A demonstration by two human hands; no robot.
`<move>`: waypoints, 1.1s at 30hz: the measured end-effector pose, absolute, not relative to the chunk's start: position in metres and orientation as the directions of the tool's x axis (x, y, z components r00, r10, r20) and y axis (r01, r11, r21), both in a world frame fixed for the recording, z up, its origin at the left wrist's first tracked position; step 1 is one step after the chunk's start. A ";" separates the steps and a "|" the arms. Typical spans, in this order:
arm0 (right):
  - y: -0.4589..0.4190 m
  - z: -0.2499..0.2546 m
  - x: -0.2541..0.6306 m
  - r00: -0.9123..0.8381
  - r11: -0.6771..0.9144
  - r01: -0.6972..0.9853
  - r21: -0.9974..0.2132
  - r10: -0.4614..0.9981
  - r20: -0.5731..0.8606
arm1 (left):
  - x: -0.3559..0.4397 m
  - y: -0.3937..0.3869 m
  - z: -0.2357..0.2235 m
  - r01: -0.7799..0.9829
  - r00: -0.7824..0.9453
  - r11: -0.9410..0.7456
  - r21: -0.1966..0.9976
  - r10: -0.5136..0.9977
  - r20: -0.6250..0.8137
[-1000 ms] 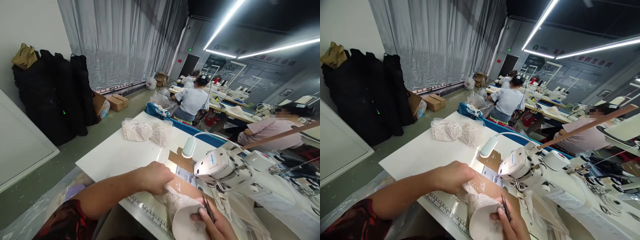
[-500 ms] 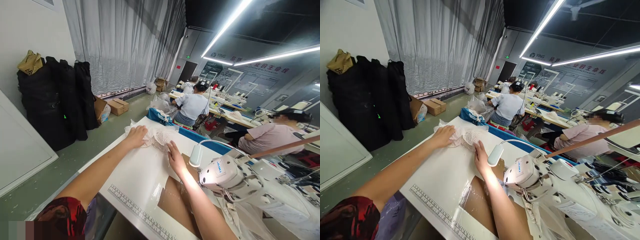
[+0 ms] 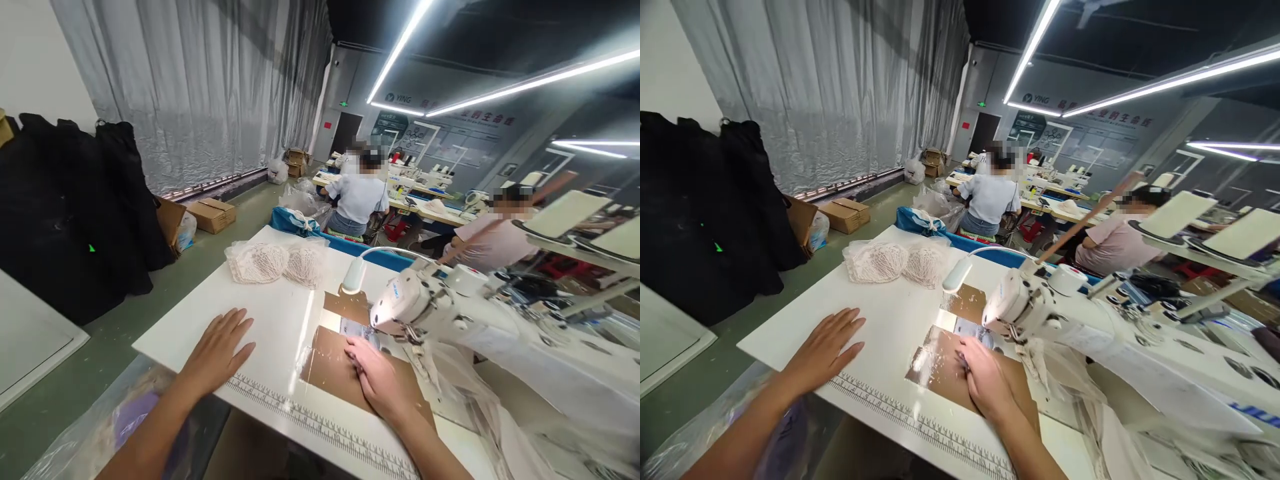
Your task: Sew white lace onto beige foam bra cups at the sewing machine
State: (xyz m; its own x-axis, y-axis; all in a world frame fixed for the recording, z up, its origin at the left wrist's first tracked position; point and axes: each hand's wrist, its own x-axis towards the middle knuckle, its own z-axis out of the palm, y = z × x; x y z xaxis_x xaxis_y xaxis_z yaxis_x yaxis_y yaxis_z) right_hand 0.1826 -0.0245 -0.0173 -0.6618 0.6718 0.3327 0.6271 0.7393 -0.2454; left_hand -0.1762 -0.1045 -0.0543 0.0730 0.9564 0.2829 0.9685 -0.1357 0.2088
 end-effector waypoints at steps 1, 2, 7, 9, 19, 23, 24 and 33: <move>-0.027 -0.020 0.186 -0.634 0.726 0.641 -0.248 0.683 0.362 | -0.174 -0.105 -0.055 0.972 0.058 -0.121 0.204 0.956 0.289; -0.029 -0.021 0.187 -0.611 0.711 0.655 -0.254 0.697 0.375 | -0.173 -0.105 -0.054 0.973 0.057 -0.117 0.198 0.958 0.282; -0.037 -0.017 0.183 -0.587 0.667 0.693 -0.275 0.743 0.323 | -0.176 -0.101 -0.046 0.979 0.075 -0.115 0.168 0.971 0.226; -0.040 -0.013 0.187 -0.553 0.622 0.734 -0.273 0.780 0.291 | -0.178 -0.099 -0.046 0.981 0.077 -0.112 0.159 0.973 0.217; -0.088 0.015 0.326 0.052 0.025 0.974 -0.225 0.944 0.327 | -0.164 -0.128 -0.044 0.986 -0.017 -0.008 0.169 0.989 0.145; -0.100 0.008 0.379 0.251 -0.205 0.960 -0.193 0.933 0.258 | -0.155 -0.133 -0.047 0.988 -0.050 0.025 0.151 0.985 0.165; -0.101 0.006 0.385 0.263 -0.222 0.957 -0.185 0.936 0.233 | -0.151 -0.132 -0.046 0.988 -0.056 0.032 0.151 0.985 0.161; -0.111 0.038 0.387 0.327 -0.296 0.944 -0.146 0.898 0.293 | -0.066 -0.134 -0.014 0.811 0.138 -0.148 0.566 0.989 0.061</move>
State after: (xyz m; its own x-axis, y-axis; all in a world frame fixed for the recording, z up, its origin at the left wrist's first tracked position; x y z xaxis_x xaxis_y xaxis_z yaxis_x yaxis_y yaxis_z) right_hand 0.3868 -0.1112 0.0383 0.3272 0.8982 0.2935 0.9439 -0.2962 -0.1458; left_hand -0.0655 -0.1337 -0.0138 0.1378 0.9886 0.0608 0.8107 -0.1478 0.5665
